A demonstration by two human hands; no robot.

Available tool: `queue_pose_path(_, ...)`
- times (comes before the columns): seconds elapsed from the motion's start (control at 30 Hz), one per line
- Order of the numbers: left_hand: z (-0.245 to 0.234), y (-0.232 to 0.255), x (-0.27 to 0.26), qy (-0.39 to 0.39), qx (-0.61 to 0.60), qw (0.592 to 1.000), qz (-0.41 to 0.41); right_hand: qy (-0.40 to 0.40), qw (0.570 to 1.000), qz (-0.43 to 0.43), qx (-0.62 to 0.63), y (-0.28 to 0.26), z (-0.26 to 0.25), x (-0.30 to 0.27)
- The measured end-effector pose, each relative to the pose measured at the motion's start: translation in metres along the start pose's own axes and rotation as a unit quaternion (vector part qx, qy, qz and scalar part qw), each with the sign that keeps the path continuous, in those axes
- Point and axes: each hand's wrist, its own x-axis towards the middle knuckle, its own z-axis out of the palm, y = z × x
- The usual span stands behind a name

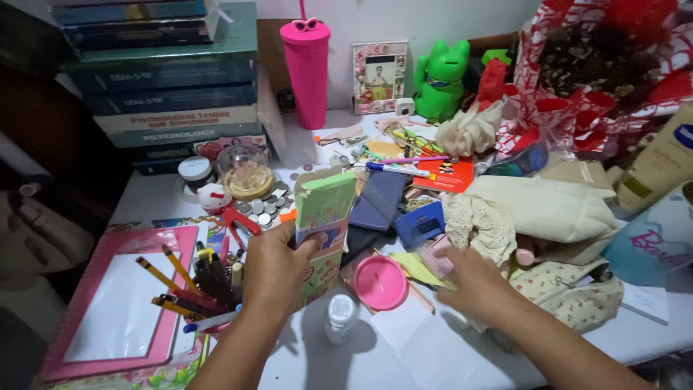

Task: The person organizes stationery items on a cluttered desk. They open a small box, remove several pens and pencils, and place them into a pink pen holder. The person also handles a stapler and other small items while sorting through the clutter.

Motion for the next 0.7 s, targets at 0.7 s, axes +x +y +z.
queue_pose_path(0.7,-0.007,0.009,-0.005,0.032,-0.124,0.992,0.009,-0.087,0.947,-0.154,0.267,-0.103,-0.009,0.014)
